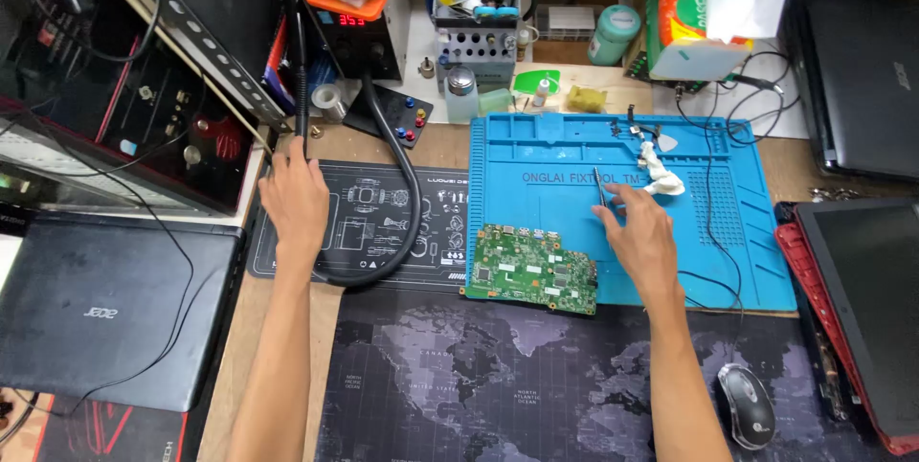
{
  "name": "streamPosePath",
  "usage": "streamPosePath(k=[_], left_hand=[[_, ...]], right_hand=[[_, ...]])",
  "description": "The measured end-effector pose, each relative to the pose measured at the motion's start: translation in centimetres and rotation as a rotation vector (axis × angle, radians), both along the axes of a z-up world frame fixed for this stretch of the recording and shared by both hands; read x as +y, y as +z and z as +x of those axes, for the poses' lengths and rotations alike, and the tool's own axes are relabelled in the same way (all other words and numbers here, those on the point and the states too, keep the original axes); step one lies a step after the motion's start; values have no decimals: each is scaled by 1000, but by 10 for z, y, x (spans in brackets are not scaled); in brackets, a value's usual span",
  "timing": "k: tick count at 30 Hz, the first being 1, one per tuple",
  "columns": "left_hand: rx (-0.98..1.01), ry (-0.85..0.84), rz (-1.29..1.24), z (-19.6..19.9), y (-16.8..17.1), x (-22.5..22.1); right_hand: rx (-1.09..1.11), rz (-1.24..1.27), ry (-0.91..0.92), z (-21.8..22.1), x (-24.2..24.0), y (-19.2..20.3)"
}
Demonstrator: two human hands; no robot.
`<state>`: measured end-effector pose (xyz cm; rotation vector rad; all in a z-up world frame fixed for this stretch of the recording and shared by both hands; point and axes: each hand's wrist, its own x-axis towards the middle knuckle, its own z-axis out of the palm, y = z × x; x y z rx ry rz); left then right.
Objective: Cleaning a motherboard with a cotton swab and organizing components on a repair mat.
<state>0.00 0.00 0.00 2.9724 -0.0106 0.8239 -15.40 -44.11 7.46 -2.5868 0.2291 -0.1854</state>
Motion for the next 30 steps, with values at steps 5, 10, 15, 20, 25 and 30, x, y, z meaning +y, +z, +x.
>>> streamPosePath(k=[5,10,15,20,25,30], left_hand=[[63,-104,-290,11,24,-12],[70,-120,-363,25,-3,-4],[48,-42,-331,4,-6,-15],[56,-27,-352,-15,-13,-35],[-8,-172,-236,-51,-4,-96],[311,-606,-434,-68,21,-139]], right_hand=[[-16,-10,4,2,-3,-7],[-6,-4,-12,4,-4,-11],[19,-25,-10,6,-7,-13],[33,0,-27,7,-12,-29],[57,79,-84,7,-16,-35],[73,570,-50,2,-25,-28]])
